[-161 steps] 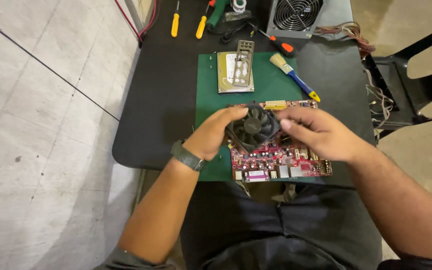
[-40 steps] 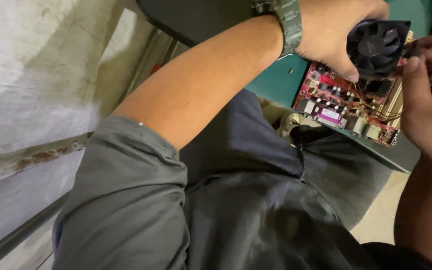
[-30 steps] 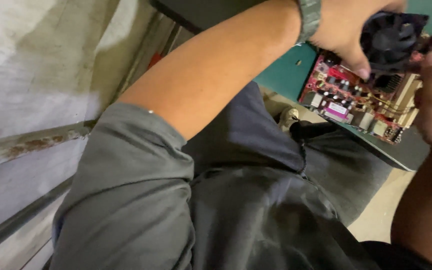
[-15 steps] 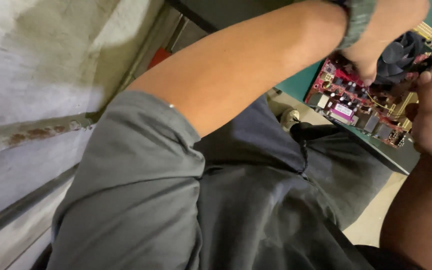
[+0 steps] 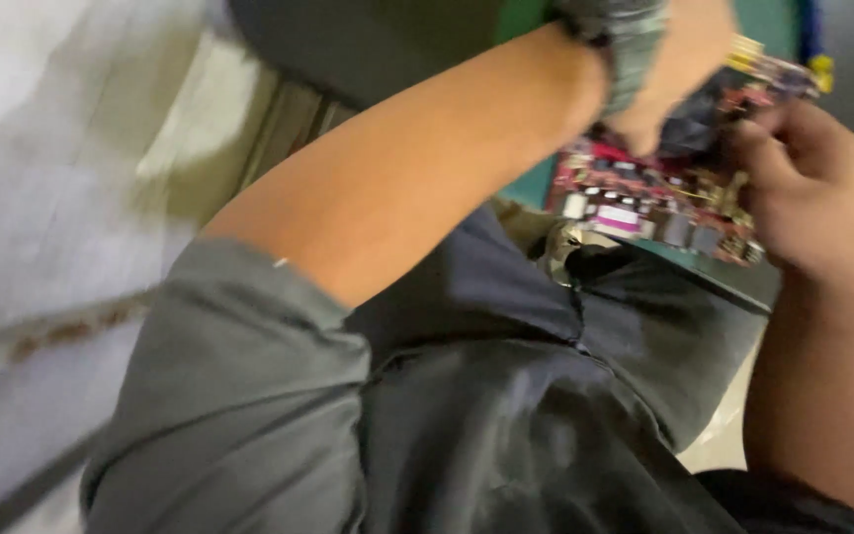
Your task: Installing a CPU cooling fan onto a motherboard at a repair bench.
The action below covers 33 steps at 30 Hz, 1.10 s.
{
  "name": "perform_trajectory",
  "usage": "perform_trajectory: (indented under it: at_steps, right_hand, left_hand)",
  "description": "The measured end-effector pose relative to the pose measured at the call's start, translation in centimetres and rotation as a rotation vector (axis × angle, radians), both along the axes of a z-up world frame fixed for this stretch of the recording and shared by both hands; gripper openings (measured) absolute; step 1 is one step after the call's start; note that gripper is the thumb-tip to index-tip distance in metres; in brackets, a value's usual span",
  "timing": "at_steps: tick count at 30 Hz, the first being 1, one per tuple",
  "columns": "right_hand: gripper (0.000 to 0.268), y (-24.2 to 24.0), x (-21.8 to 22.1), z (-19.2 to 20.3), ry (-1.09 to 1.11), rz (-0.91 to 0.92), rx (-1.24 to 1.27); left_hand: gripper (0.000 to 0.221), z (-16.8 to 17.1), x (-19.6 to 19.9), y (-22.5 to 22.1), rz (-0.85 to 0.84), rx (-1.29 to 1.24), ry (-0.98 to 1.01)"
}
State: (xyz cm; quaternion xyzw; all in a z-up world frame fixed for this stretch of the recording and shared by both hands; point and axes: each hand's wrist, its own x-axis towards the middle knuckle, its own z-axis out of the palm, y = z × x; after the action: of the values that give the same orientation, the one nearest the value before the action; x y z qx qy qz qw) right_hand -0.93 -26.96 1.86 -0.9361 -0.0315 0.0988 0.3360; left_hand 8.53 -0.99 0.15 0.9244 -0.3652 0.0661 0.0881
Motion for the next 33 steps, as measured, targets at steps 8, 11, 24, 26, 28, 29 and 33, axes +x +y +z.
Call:
perform_trajectory:
  at_steps: [8, 11, 24, 26, 28, 29, 33]
  right_hand:
    - [0.022, 2.5, -1.0, 1.8, 0.068, -0.001, 0.199]
    - [0.021, 2.8, -1.3, 1.4, 0.067, 0.041, 0.355]
    - [0.018, 2.1, -0.5, 0.6, -0.201, 0.154, 0.017]
    - [0.016, 2.6, -0.7, 1.6, -0.103, 0.146, -0.049]
    - [0.018, 2.8, -0.8, 1.8, -0.082, 0.125, -0.073]
    - [0.02, 2.9, -0.8, 1.9, -0.058, 0.11, -0.1]
    - [0.018, 2.9, -0.4, 2.2, -0.031, 0.096, -0.09]
  left_hand:
    - [0.068, 3.0, -3.3, -0.1, -0.062, 0.095, 0.072]
    - [0.061, 3.4, -4.2, 0.9, -0.074, 0.023, 0.093]
    - [0.069, 3.0, -4.8, 0.5, -0.013, 0.205, 0.051]
    - [0.067, 3.0, -4.9, 0.4, 0.004, 0.228, 0.055]
    - [0.063, 3.2, -5.0, 0.4, 0.001, 0.218, 0.063]
    - [0.06, 3.4, -5.1, 0.4, 0.004, 0.204, 0.073]
    - [0.064, 3.6, -5.2, 0.5, 0.015, 0.235, 0.129]
